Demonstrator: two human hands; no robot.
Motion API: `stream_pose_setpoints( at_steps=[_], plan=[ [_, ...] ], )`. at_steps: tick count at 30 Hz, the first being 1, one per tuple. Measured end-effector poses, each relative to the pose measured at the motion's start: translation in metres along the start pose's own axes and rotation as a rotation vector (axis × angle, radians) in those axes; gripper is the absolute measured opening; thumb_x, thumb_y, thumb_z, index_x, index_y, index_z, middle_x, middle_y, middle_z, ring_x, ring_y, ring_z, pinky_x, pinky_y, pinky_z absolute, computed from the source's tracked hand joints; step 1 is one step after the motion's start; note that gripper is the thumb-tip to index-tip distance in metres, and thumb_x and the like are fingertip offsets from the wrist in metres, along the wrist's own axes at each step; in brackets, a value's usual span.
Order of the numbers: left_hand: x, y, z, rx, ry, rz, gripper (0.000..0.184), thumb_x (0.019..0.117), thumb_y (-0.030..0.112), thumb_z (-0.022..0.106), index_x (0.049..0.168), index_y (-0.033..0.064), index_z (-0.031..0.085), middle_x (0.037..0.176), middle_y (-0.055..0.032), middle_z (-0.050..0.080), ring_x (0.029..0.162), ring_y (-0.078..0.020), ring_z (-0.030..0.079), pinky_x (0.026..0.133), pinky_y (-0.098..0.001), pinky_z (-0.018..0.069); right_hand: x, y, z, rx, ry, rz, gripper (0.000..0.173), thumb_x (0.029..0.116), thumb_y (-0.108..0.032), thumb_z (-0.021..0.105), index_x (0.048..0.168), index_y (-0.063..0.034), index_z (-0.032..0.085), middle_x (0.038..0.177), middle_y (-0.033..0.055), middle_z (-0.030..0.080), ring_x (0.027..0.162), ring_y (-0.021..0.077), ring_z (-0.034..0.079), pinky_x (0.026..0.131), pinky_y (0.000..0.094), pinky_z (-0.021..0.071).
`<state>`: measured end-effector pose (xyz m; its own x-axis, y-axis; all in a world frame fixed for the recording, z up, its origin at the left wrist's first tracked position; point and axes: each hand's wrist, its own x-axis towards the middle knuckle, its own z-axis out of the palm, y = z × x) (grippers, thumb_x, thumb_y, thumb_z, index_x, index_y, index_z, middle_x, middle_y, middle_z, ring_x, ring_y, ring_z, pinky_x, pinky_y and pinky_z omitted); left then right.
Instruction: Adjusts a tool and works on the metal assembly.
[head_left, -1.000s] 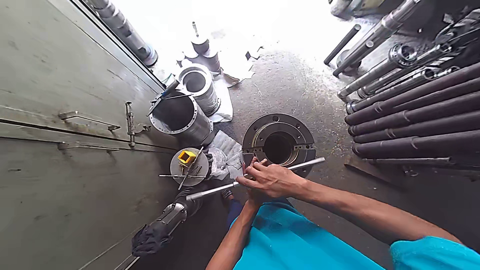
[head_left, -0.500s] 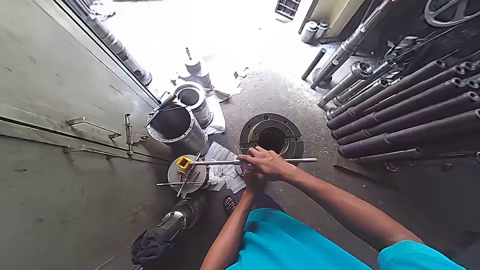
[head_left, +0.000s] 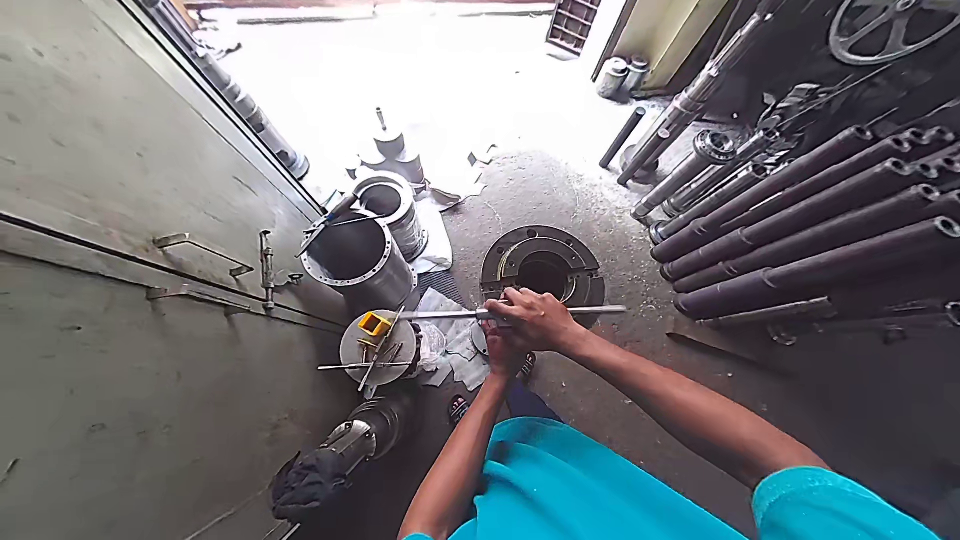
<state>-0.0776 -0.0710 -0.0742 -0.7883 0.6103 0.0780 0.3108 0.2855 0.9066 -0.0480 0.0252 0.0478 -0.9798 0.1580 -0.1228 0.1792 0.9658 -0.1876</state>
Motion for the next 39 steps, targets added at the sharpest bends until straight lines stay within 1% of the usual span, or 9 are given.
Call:
stream_pose_setpoints(
  at_steps=[4,9,11,16,21,30,34,37,39],
  plan=[
    [0.002,-0.007,0.003,0.152,-0.005,0.085,0.049,0.0892,0.022,0.068,0.124,-0.0122,0.064,0.136,-0.0344,0.057,0.14,-0.0445,0.046,0.121,-0.0508,0.0302,0.008,-0.031,-0.007,0.208,-0.001,0.493,0.054,0.095,-0.046,0.065,0.143,-0.023,0.055,0.114,0.0177,0.065,0.085,0.0371,0.07,0.067,0.0573,0.0571],
    [0.005,-0.013,0.01,0.076,0.143,0.342,0.027,0.0946,0.018,0.061,0.113,0.0049,0.075,0.123,-0.0096,0.074,0.132,-0.0275,0.06,0.124,-0.0566,0.0236,-0.005,-0.027,-0.025,0.427,0.132,0.654,0.085,0.0997,-0.037,0.065,0.166,-0.0253,0.012,0.128,0.0273,0.057,0.077,0.0414,0.069,0.068,0.0613,0.0577],
    [0.007,-0.01,0.006,0.014,0.17,0.366,0.03,0.0986,0.012,0.055,0.121,0.0053,0.074,0.13,-0.0093,0.071,0.135,-0.0251,0.058,0.123,-0.0572,0.0245,-0.005,-0.019,-0.036,0.217,0.268,0.532,0.084,0.0959,-0.036,0.067,0.165,-0.0227,0.022,0.142,0.0248,0.05,0.087,0.0416,0.068,0.065,0.0615,0.056],
    [0.009,-0.023,0.014,-0.015,0.171,0.374,0.037,0.0904,0.003,0.062,0.126,0.008,0.073,0.135,-0.006,0.069,0.139,-0.0214,0.054,0.125,-0.0543,0.021,0.045,0.062,-0.041,-0.043,0.181,-0.036,0.043,0.0961,-0.043,0.058,0.137,-0.0301,0.066,0.162,0.0067,0.042,0.15,0.0379,0.035,0.108,0.0628,0.0404],
    [0.008,-0.017,-0.003,-0.047,0.033,0.384,0.036,0.0966,0.013,0.056,0.129,0.0125,0.071,0.139,0.0003,0.067,0.144,-0.0175,0.047,0.127,-0.0544,0.0145,0.005,0.121,-0.029,-0.043,0.138,0.15,0.055,0.1099,-0.041,0.034,0.102,-0.0024,0.072,0.1,0.0179,0.073,0.107,0.0371,0.069,0.106,0.0602,0.0426],
    [0.014,-0.024,0.002,-0.073,0.072,0.414,0.031,0.0942,0.018,0.057,0.118,0.0103,0.076,0.127,-0.0037,0.073,0.136,-0.0231,0.056,0.123,-0.0586,0.0228,-0.148,-0.062,-0.016,0.446,-0.097,0.392,0.041,0.1041,-0.026,0.052,0.137,-0.0018,0.05,0.088,0.0103,0.073,0.074,0.0279,0.073,0.065,0.053,0.0605],
    [0.008,-0.028,-0.007,-0.128,-0.087,0.387,0.04,0.0949,0.018,0.063,0.134,0.0131,0.068,0.151,0.0028,0.057,0.151,-0.0166,0.036,0.129,-0.052,0.0101,-0.064,-0.128,0.007,0.712,-0.043,-0.246,0.046,0.1021,-0.022,0.054,0.144,-0.0027,0.05,0.126,0.0111,0.069,0.114,0.0244,0.068,0.096,0.0476,0.0561],
    [-0.002,-0.043,-0.033,-0.266,0.002,0.304,0.037,0.0965,0.02,0.068,0.129,0.0035,0.068,0.142,-0.0083,0.063,0.141,-0.0199,0.05,0.121,-0.0367,0.0348,-0.011,-0.108,-0.033,0.514,0.188,-0.274,0.034,0.0959,-0.021,0.065,0.126,-0.0051,0.065,0.123,0.0104,0.071,0.113,0.0269,0.069,0.097,0.0521,0.0552],
    [-0.026,-0.059,-0.067,-0.192,0.013,0.206,0.039,0.0937,0.017,0.065,0.128,-0.0019,0.068,0.136,-0.0173,0.065,0.135,-0.0306,0.055,0.115,-0.0487,0.043,-0.004,-0.058,-0.058,0.378,0.29,-0.103,0.028,0.0914,-0.015,0.068,0.118,-0.0068,0.069,0.124,0.0091,0.07,0.116,0.0262,0.067,0.099,0.0531,0.0545]
  ],
)
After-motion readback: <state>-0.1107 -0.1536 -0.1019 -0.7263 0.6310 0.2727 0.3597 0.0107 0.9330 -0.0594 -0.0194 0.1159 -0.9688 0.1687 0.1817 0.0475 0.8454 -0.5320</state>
